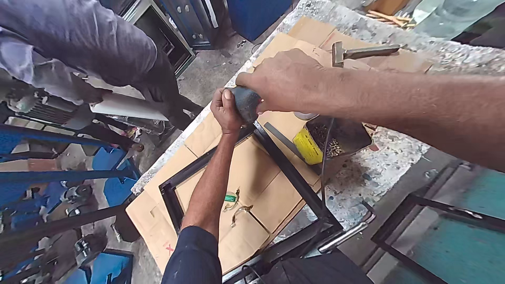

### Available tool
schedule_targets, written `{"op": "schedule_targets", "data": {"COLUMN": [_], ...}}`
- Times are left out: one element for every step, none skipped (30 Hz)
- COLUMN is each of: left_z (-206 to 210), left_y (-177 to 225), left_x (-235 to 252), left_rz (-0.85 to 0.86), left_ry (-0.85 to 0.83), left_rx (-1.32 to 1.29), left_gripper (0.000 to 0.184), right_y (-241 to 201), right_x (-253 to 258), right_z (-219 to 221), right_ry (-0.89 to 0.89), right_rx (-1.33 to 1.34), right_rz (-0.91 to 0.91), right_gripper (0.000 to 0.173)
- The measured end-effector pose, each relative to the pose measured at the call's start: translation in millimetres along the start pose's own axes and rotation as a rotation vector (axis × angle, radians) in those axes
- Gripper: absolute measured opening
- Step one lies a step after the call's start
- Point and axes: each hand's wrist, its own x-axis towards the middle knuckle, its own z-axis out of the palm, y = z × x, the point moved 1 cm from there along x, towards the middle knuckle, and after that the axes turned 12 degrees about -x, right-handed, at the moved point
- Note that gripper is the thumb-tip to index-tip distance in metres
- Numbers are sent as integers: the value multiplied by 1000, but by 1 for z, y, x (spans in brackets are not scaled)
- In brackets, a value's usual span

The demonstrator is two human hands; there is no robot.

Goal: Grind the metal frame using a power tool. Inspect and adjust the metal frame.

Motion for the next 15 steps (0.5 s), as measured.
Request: {"op": "schedule_targets", "data": {"left_z": [-1,0,1,2,2,3,2,2,1,1,0,0,1,2,2], "left_y": [-1,-2,-2,-2,-1,0,0,0,0,1,2,2,2,3,3], "left_x": [0,0,-1,-3,-4,-6,-6,-5,-5,-6,-5,-5,-5,-5,-5], "left_rz": [2,4,6,5,2,0,-1,-4,-8,-15,-19,-18,-16,-16,-15], "left_ry": [2,6,16,28,41,54,58,48,29,14,5,-6,-13,-17,-18], "left_rx": [-3,-9,-13,-15,-11,-14,-22,-33,-34,-28,-20,-3,2,3,7], "left_gripper": [42,42,43,43,44,45,45,44,44,45,46,47,48,48,48], "right_y": [0,0,0,1,3,3,2,2,2,4,9,14,19,21,22], "right_x": [-1,-1,-1,0,2,4,5,6,8,12,17,23,26,28,29], "right_z": [1,1,0,0,0,0,-1,-2,-4,-5,-3,2,7,10,11], "right_ry": [27,30,18,6,-3,-10,-26,-62,-128,-215,-307,-393,-457,-494,-508], "right_rx": [-18,-27,-33,-37,-36,-33,-25,-4,37,96,193,341,469,529,540], "right_rz": [-10,-9,-6,-1,5,9,12,17,25,33,38,50,67,77,86], "right_gripper": [56,52,50,49,50,49,47,46,50,56,61,59,54,52,52]}}
